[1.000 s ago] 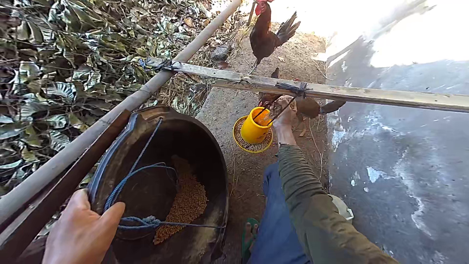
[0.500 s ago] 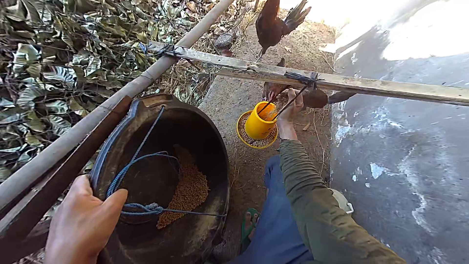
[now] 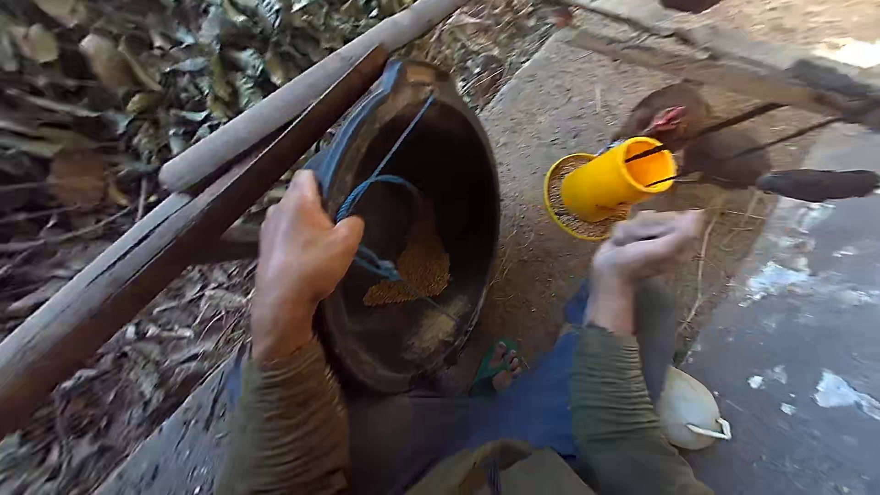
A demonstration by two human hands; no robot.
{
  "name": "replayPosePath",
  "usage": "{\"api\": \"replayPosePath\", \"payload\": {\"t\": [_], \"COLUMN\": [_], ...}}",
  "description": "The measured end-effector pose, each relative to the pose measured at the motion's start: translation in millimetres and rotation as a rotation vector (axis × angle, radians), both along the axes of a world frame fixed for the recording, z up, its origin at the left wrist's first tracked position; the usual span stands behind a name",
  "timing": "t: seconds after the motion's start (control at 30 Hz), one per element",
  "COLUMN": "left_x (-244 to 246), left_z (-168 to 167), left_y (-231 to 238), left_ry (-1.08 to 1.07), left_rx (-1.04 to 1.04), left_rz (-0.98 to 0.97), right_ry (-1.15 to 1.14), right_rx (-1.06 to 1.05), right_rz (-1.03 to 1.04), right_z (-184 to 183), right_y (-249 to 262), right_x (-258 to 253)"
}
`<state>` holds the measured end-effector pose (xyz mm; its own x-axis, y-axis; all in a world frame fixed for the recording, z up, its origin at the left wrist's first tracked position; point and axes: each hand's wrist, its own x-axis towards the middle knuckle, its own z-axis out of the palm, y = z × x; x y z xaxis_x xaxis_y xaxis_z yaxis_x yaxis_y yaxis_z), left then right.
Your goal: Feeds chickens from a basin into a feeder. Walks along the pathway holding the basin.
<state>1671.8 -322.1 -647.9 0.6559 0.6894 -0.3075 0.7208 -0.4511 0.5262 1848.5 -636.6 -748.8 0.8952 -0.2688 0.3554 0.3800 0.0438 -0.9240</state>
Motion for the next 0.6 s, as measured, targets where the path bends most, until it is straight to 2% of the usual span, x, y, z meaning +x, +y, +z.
{"api": "replayPosePath", "payload": {"t": [0.1, 0.17, 0.23, 0.3, 0.37, 0.47, 0.6], "left_x": [-4.1, -6.6, -9.4, -10.7, -9.6, -8.0, -7.0], "left_z": [-5.1, -4.1, -1.7, -0.2, 0.1, -0.7, 0.1], "left_y": [0.0, -1.1, -3.0, -2.6, -0.7, 1.5, 1.9], "left_ry": [-0.057, -0.065, -0.052, -0.04, -0.03, -0.03, -0.011], "left_rx": [-0.013, -0.022, -0.029, -0.035, -0.047, -0.038, -0.046], "left_rz": [-0.044, -0.051, -0.03, -0.006, 0.009, 0.005, 0.0], "right_ry": [0.337, 0.494, 0.495, 0.362, 0.248, 0.14, 0.26], "right_rx": [-0.574, -0.933, -1.192, -1.377, -1.48, -1.522, -1.46], "right_rz": [0.443, 0.815, 1.114, 1.173, 1.143, 1.096, 1.304], "right_z": [-84.7, -143.1, -197.7, -232.6, -252.6, -272.8, -271.5], "right_y": [63.5, 104.0, 132.4, 150.8, 161.5, 168.6, 153.8], "right_x": [-54.6, -66.0, -65.6, -61.1, -52.6, -47.8, -81.1]}}
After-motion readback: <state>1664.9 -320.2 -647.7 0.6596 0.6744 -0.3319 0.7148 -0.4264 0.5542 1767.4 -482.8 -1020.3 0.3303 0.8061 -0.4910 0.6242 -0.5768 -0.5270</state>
